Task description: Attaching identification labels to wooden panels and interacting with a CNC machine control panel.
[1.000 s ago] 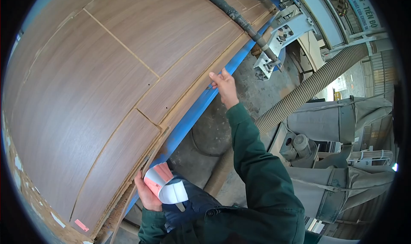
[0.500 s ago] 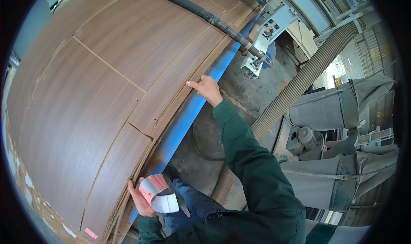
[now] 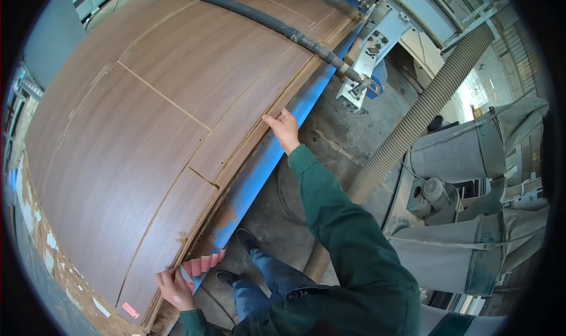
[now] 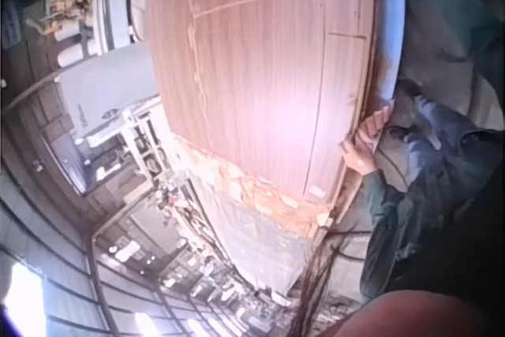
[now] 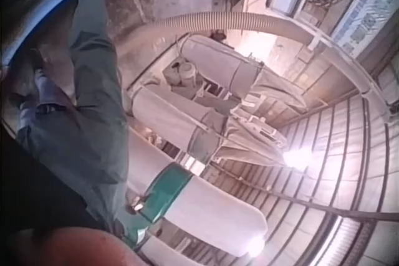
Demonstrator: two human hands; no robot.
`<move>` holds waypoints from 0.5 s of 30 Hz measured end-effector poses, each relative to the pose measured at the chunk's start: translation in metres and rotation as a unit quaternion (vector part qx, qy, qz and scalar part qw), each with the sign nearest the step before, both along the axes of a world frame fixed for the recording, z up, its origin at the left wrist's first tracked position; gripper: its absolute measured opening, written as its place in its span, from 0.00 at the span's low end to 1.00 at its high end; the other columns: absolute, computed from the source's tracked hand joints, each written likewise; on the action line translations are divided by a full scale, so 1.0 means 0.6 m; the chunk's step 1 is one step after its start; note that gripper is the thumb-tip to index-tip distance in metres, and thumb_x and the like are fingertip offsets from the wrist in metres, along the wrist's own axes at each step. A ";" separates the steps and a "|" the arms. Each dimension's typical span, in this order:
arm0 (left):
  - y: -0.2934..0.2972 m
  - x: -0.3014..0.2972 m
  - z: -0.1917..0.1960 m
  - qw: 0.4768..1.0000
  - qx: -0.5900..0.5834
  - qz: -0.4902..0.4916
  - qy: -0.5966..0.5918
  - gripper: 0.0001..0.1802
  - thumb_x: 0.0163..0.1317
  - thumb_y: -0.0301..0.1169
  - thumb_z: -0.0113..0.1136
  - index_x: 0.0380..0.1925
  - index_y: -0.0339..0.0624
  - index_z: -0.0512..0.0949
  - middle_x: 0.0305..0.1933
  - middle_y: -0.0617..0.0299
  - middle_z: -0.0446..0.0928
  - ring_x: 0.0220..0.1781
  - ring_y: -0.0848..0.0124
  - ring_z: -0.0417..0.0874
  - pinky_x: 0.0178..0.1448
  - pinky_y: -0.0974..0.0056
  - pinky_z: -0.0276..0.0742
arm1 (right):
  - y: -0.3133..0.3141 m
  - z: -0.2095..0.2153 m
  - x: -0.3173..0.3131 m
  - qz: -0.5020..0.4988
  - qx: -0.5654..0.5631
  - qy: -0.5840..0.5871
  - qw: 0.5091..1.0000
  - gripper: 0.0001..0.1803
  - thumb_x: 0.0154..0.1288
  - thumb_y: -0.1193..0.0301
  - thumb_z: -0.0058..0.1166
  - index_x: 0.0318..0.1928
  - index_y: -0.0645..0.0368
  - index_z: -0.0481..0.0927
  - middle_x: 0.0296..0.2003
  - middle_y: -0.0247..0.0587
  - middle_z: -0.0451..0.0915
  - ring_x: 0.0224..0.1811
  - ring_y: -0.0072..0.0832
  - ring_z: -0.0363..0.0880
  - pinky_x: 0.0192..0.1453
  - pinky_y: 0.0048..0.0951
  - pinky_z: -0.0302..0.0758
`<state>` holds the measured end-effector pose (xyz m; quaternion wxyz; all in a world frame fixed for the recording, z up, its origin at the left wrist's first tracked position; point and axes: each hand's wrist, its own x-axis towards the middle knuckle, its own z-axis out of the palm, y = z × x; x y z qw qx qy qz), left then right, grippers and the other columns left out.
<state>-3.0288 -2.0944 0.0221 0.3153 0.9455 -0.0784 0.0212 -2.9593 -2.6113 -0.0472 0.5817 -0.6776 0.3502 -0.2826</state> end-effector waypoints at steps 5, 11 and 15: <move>0.000 -0.050 -0.007 1.000 0.015 -0.005 -0.008 0.07 0.53 0.20 0.62 0.25 0.37 0.73 0.29 0.54 0.68 0.29 0.57 0.74 0.33 0.58 0.71 | 0.040 0.026 -0.018 0.009 0.049 -0.069 0.996 0.16 0.58 0.76 0.58 0.48 0.62 0.76 0.31 0.30 0.79 0.30 0.16 0.73 0.33 0.20 0.70; 0.066 -0.123 -0.071 0.995 0.080 -0.056 0.031 0.08 0.55 0.28 0.62 0.31 0.40 0.73 0.35 0.50 0.71 0.35 0.48 0.77 0.36 0.51 0.73 | 0.141 -0.067 -0.198 0.003 -0.311 0.147 0.939 0.23 0.58 0.63 0.61 0.50 0.64 0.74 0.29 0.40 0.76 0.28 0.32 0.72 0.36 0.33 0.70; 0.119 -0.130 -0.110 0.993 0.108 0.038 -0.009 0.07 0.57 0.27 0.61 0.33 0.40 0.73 0.35 0.50 0.71 0.35 0.50 0.77 0.37 0.52 0.73 | 0.377 -0.050 -0.371 0.261 -0.002 0.234 0.937 0.18 0.61 0.59 0.59 0.28 0.61 0.69 0.24 0.41 0.73 0.28 0.27 0.72 0.31 0.33 0.68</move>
